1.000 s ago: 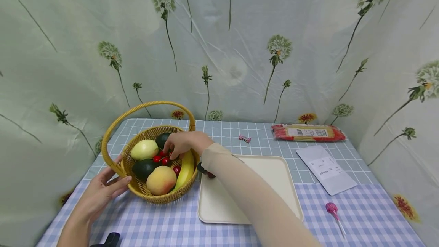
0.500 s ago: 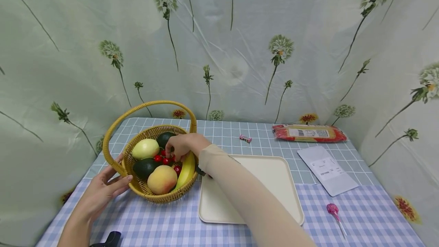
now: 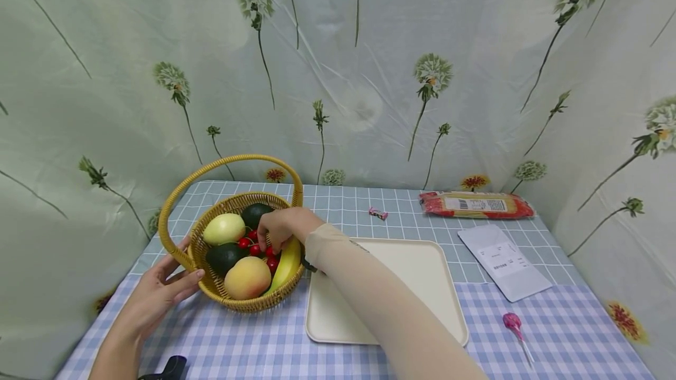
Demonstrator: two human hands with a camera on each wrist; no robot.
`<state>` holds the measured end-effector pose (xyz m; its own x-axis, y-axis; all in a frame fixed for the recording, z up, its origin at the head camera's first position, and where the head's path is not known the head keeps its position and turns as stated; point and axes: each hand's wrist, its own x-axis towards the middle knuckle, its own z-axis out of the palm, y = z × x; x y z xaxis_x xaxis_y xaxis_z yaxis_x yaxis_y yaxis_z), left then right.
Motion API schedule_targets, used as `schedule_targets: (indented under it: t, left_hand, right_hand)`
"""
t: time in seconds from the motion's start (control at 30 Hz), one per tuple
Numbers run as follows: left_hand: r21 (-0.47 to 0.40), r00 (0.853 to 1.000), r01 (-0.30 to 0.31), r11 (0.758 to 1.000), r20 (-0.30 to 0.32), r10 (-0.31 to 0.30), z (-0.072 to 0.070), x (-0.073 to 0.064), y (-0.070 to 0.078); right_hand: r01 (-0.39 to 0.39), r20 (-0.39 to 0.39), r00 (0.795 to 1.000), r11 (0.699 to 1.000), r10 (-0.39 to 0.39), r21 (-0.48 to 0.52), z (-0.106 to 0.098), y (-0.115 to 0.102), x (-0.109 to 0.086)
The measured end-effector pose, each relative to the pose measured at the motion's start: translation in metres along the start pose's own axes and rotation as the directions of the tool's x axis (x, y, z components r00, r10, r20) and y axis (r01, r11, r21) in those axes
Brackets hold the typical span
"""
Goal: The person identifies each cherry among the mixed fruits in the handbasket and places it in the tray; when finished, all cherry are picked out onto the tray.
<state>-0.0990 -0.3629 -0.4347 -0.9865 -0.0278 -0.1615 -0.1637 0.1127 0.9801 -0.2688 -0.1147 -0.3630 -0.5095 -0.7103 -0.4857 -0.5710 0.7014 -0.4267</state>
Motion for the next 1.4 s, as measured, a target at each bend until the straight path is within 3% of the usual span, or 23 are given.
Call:
schedule_targets:
  t: [0.27, 0.57, 0.83, 1.17, 1.4]
  left_hand:
    - [0.01, 1.0, 0.011, 1.0, -0.004, -0.011, -0.002, 0.0, 0.0]
    - [-0.011, 1.0, 0.016, 1.0, -0.003, -0.016, -0.005, 0.0, 0.002]
    - [0.016, 1.0, 0.004, 1.0, 0.002, -0.004, -0.002, 0.001, 0.002]
    - [0.039, 0.999, 0.04, 0.998, -0.01, -0.04, 0.0, 0.001, 0.001]
    - [0.02, 0.999, 0.04, 0.999, -0.006, -0.04, -0.001, 0.001, -0.001]
  right_hand:
    - [-0.03, 0.02, 0.999, 0.999, 0.03, -0.021, -0.002, -0.006, -0.002]
    - [-0.056, -0.023, 0.998, 0.992, 0.053, -0.116, 0.0, -0.012, -0.003]
    - [-0.038, 0.014, 0.999, 0.997, 0.039, -0.064, -0.007, -0.012, -0.009]
    - [0.083, -0.005, 0.996, 0.995, -0.084, -0.049, -0.012, -0.004, -0.017]
    - [0.223, -0.026, 0.974, 0.975, -0.223, -0.027, -0.016, 0.012, -0.036]
